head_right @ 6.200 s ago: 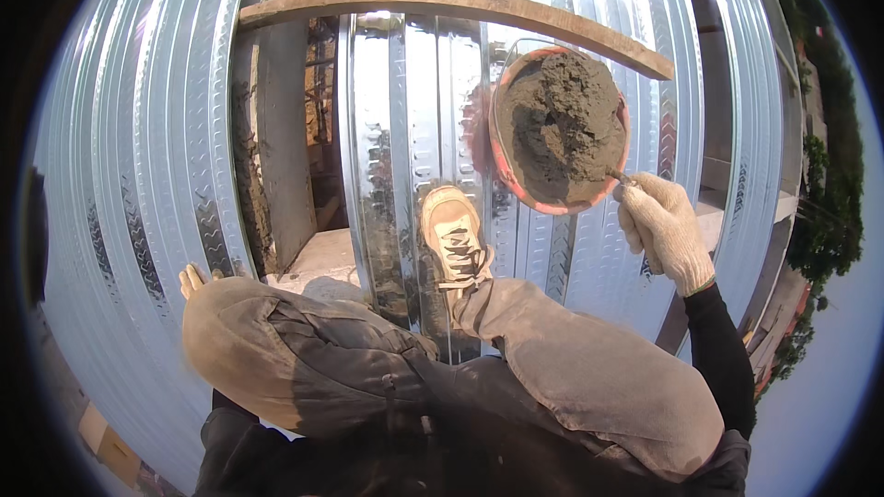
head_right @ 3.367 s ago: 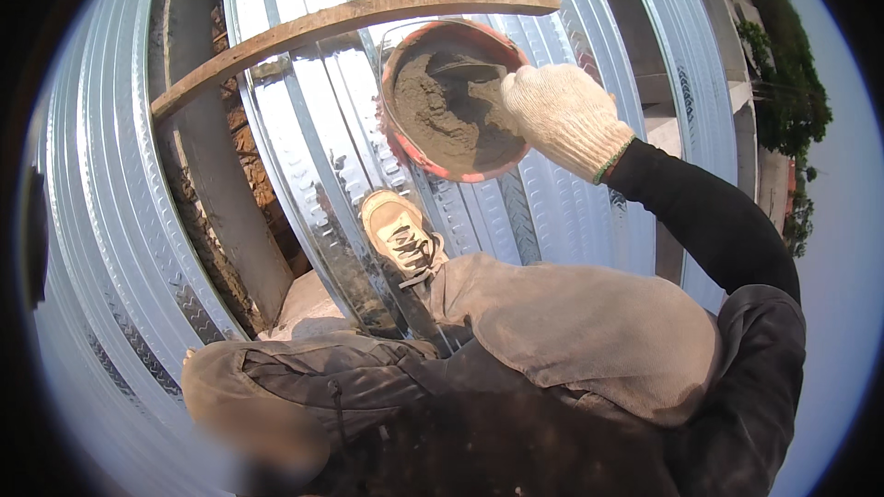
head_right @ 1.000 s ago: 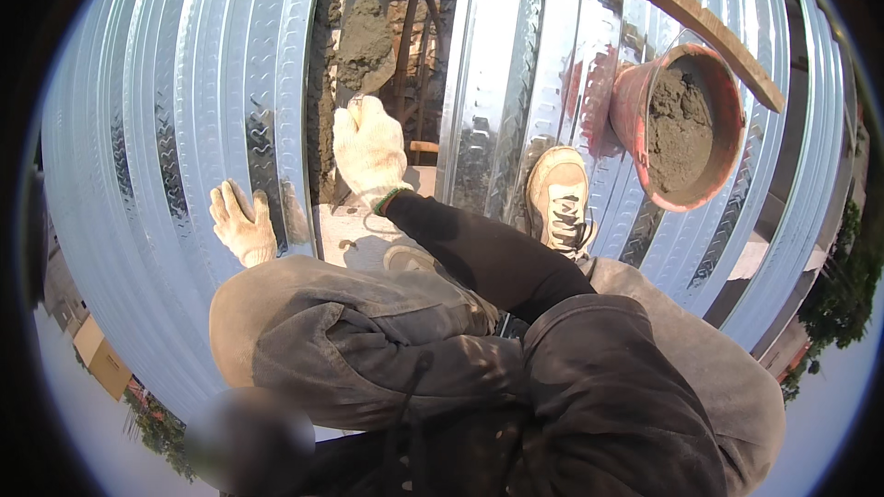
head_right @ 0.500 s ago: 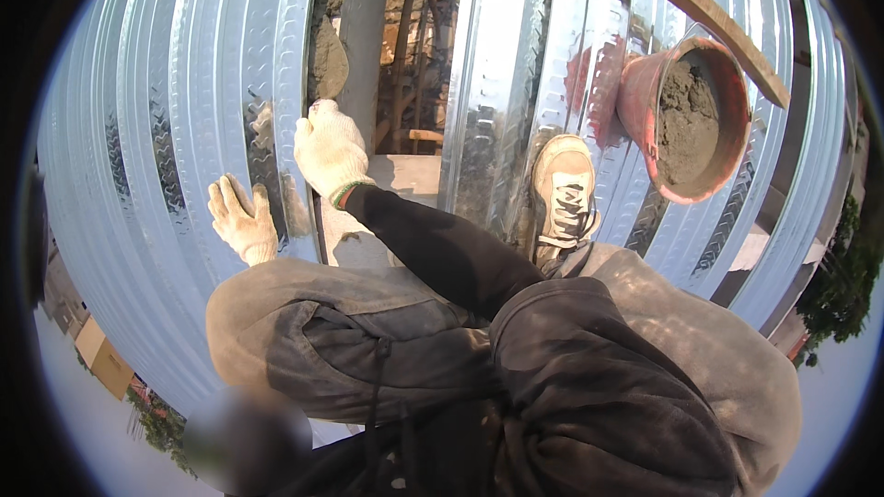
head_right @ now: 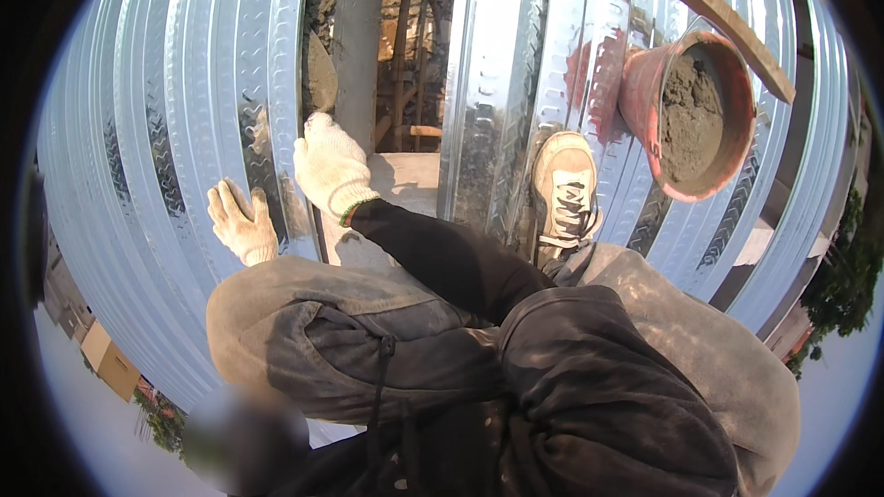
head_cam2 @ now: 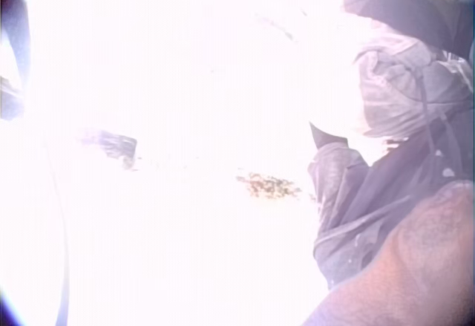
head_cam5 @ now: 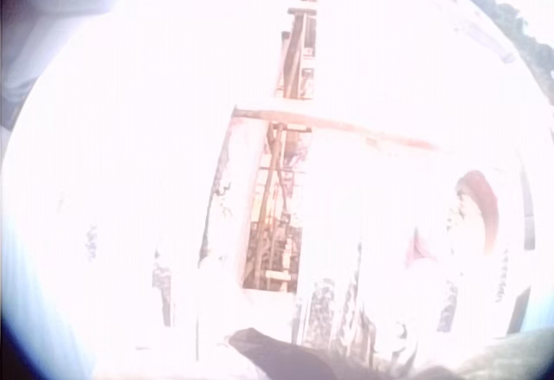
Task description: The person scoops cement from a bucket with a trowel and applies it to the seams of a corrugated metal roof. They repeatedly smooth the cement along the ridges and joints while working on a wooden plank.
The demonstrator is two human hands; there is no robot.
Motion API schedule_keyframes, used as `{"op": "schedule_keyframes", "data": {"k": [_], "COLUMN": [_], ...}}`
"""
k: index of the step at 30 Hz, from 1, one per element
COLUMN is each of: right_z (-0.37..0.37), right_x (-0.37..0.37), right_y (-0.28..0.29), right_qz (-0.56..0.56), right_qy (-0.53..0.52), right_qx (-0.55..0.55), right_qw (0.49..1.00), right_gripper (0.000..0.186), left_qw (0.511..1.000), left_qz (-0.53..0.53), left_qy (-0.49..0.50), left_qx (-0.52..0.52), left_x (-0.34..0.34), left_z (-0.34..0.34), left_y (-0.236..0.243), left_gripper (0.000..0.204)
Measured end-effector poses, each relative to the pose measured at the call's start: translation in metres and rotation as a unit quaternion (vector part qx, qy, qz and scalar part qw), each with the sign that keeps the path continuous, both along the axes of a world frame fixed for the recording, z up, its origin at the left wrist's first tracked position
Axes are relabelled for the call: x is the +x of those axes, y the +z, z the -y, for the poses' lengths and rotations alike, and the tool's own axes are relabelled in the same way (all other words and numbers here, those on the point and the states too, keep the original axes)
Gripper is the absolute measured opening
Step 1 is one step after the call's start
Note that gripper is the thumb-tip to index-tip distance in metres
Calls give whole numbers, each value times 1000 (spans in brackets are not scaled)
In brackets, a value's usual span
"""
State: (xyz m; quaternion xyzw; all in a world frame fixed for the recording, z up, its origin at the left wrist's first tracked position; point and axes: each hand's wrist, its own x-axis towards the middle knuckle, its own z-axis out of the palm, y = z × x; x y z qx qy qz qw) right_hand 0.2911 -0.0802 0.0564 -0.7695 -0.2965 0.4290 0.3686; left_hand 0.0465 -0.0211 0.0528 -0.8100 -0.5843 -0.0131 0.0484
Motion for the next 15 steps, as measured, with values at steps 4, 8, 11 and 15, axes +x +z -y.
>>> {"op": "schedule_keyframes", "data": {"k": [4, 8, 11, 15], "right_z": [5, 4, 1, 5], "right_x": [-4, -6, -8, -13], "right_y": [-1, 1, 5, -2], "right_qz": [6, 13, -39, -19], "right_qy": [-51, -38, -1, -31], "right_qx": [20, 46, 14, 37], "right_qw": [999, 998, 999, 999], "right_gripper": [30, 29, 28, 28], "left_qw": [1000, 1000, 1000, 1000], "left_qz": [-5, -11, -15, -2], "left_qy": [9, 12, 1, -3], "left_qx": [-11, -13, 2, -1], "left_x": [1, -2, -4, 0], "left_z": [1, 1, 1, 0], "left_y": [0, -3, -4, -2], "left_gripper": [79, 79, 79, 78]}}
